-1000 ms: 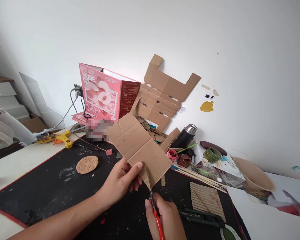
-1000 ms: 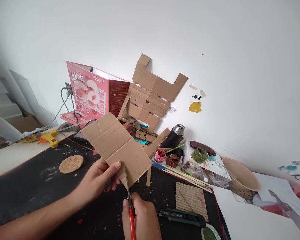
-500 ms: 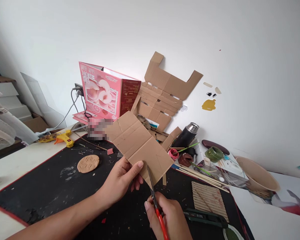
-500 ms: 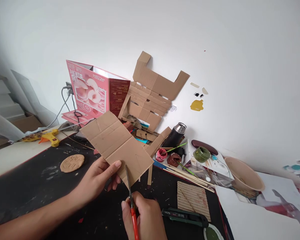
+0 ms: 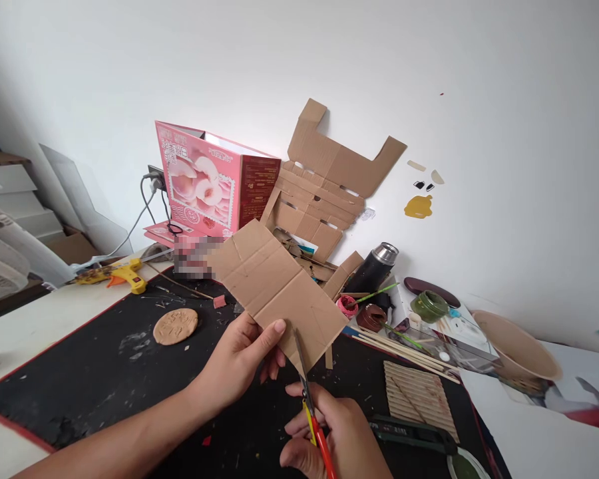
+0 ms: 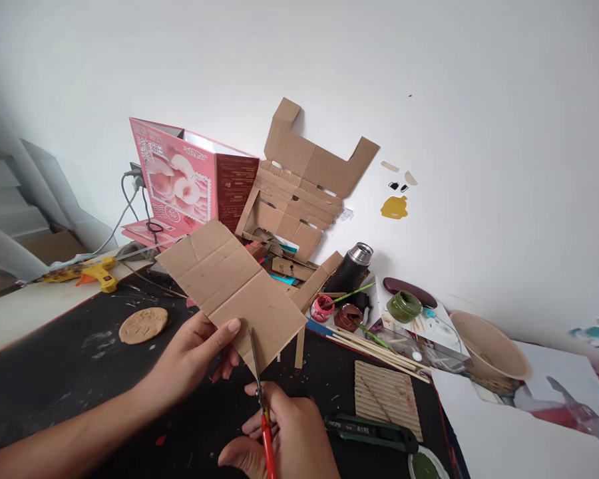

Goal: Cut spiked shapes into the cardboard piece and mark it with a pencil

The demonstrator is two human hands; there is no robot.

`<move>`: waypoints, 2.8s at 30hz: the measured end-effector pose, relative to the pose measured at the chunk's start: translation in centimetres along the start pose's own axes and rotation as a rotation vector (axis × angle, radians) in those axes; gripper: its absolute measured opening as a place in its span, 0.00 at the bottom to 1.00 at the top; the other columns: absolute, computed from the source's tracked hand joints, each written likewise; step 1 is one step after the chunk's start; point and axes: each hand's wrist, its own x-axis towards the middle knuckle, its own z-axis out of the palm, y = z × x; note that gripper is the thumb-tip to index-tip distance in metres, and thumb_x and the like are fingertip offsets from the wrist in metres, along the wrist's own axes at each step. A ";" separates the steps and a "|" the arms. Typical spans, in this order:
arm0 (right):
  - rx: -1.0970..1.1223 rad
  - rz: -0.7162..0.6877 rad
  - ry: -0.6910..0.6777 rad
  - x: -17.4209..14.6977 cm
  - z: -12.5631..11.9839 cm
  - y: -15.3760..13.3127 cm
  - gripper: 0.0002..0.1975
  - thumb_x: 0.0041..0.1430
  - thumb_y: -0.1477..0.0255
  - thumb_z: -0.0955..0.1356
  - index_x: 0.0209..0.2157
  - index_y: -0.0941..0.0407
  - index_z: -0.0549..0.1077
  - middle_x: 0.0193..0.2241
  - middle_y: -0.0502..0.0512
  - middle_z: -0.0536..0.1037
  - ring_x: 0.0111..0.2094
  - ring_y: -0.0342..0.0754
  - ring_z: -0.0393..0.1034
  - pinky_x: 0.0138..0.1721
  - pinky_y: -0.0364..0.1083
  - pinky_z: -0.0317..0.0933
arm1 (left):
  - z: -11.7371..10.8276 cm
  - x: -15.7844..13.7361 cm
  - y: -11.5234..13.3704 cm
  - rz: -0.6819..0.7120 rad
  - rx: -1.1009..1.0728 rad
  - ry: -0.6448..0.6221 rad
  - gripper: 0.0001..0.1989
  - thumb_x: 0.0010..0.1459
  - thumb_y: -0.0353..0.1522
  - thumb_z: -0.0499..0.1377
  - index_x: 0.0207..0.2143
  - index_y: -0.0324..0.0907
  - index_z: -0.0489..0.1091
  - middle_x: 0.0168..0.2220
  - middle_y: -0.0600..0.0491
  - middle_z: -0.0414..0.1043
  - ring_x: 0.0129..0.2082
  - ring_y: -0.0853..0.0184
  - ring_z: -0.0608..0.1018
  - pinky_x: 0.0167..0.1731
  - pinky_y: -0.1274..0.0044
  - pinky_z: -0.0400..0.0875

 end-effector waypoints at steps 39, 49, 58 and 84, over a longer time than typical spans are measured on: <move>-0.344 0.052 0.136 -0.1 1.1 -1.3 0.20 0.73 0.57 0.62 0.27 0.52 0.65 0.18 0.48 0.72 0.20 0.45 0.68 0.25 0.43 0.52 | 0.2 0.1 -0.9 -0.038 -0.031 -0.019 0.30 0.55 0.58 0.69 0.34 0.43 0.64 0.19 0.56 0.75 0.13 0.72 0.73 0.12 0.84 0.62; -0.348 0.024 0.164 0.0 1.5 -1.2 0.22 0.74 0.56 0.61 0.27 0.52 0.68 0.18 0.50 0.72 0.20 0.46 0.68 0.24 0.42 0.54 | 0.2 0.1 -0.7 -0.045 -0.030 -0.016 0.29 0.54 0.58 0.69 0.34 0.43 0.65 0.19 0.56 0.75 0.13 0.71 0.73 0.12 0.83 0.61; -0.387 -0.007 0.192 0.1 1.8 -0.5 0.20 0.74 0.60 0.62 0.27 0.52 0.68 0.18 0.49 0.73 0.19 0.46 0.68 0.24 0.42 0.55 | 0.4 0.1 -0.5 -0.041 -0.012 -0.008 0.29 0.54 0.58 0.68 0.34 0.44 0.64 0.18 0.56 0.74 0.13 0.71 0.73 0.12 0.83 0.61; -0.415 -0.046 0.203 0.0 1.9 -0.6 0.17 0.73 0.65 0.60 0.28 0.52 0.68 0.19 0.50 0.74 0.20 0.47 0.71 0.25 0.43 0.55 | 0.3 0.2 -0.8 -0.039 -0.042 -0.013 0.30 0.54 0.58 0.69 0.35 0.43 0.64 0.18 0.57 0.75 0.13 0.72 0.74 0.12 0.85 0.64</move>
